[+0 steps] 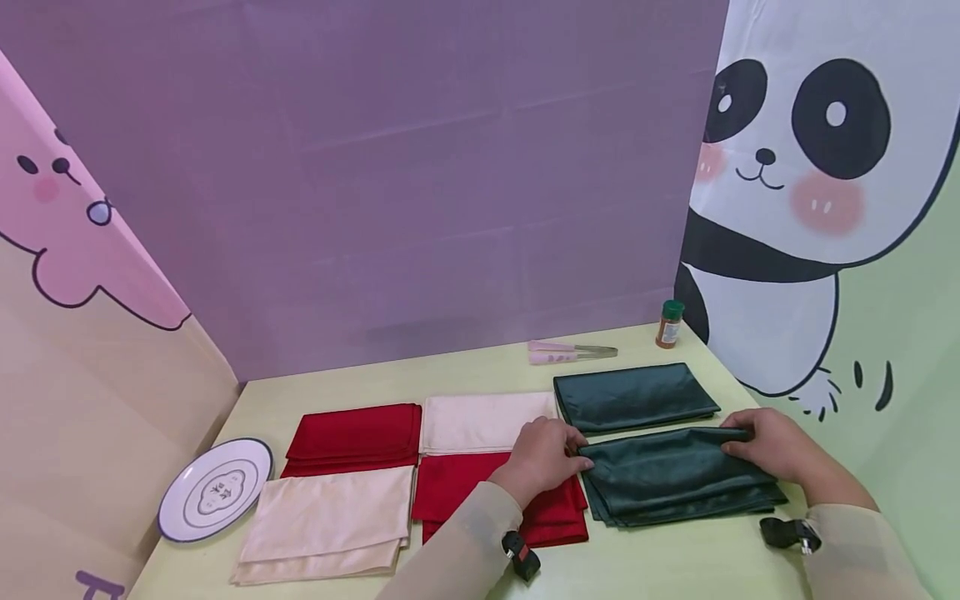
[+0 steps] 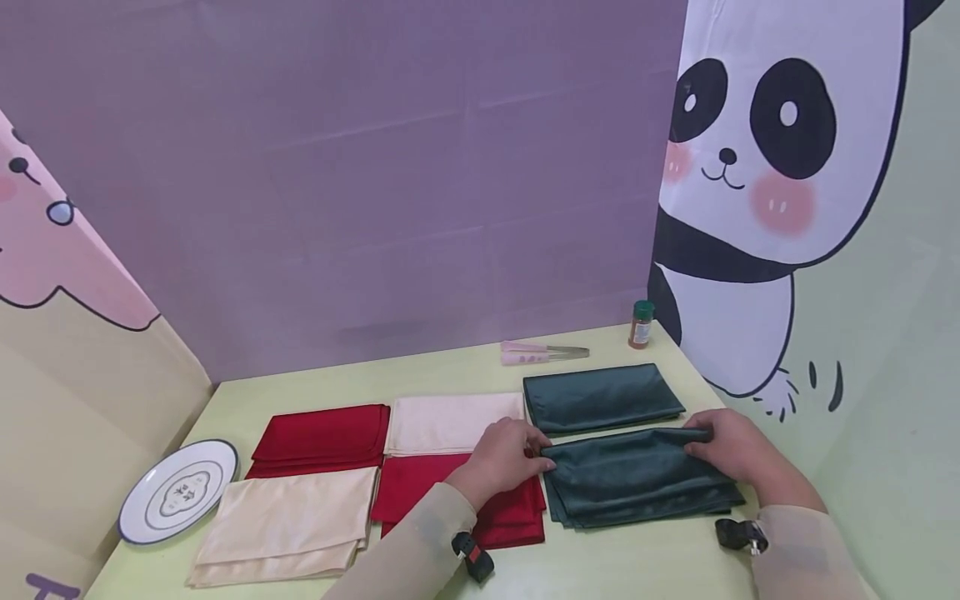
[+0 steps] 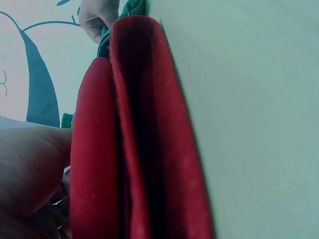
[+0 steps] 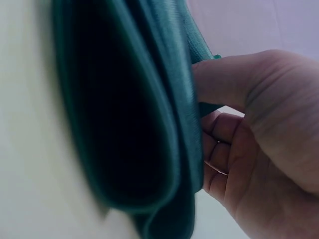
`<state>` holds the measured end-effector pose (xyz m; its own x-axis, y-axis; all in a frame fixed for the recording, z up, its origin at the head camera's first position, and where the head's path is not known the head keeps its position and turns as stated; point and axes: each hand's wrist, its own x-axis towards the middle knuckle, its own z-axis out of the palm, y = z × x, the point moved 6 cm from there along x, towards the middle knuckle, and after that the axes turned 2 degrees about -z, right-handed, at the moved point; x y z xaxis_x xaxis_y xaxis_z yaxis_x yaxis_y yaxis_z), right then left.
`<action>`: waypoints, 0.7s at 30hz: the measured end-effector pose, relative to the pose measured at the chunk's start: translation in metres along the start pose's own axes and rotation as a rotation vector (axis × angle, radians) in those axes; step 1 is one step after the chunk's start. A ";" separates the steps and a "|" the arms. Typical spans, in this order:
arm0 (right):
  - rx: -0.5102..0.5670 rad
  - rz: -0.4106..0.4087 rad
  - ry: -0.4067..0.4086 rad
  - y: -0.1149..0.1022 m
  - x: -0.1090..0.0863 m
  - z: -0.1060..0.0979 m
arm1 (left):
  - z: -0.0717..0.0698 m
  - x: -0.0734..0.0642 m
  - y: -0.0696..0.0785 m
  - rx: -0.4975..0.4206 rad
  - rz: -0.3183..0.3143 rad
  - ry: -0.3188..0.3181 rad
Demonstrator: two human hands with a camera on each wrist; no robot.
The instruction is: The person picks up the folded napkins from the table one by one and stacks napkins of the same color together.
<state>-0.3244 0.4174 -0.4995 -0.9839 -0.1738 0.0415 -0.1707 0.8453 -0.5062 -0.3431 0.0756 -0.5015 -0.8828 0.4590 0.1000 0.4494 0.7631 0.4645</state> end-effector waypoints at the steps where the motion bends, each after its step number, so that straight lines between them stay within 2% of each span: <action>1: -0.005 0.001 -0.003 0.000 0.000 0.000 | 0.000 0.000 0.000 0.010 0.004 0.001; 12: -0.002 0.005 -0.005 0.005 -0.001 0.001 | 0.006 0.002 0.003 0.077 0.042 0.001; 21: 0.002 0.015 0.012 0.004 -0.003 -0.005 | -0.001 -0.001 0.009 0.089 0.076 0.019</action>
<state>-0.3225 0.4240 -0.4979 -0.9869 -0.1549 0.0442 -0.1557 0.8470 -0.5082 -0.3383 0.0813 -0.4971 -0.8476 0.5094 0.1488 0.5250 0.7640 0.3750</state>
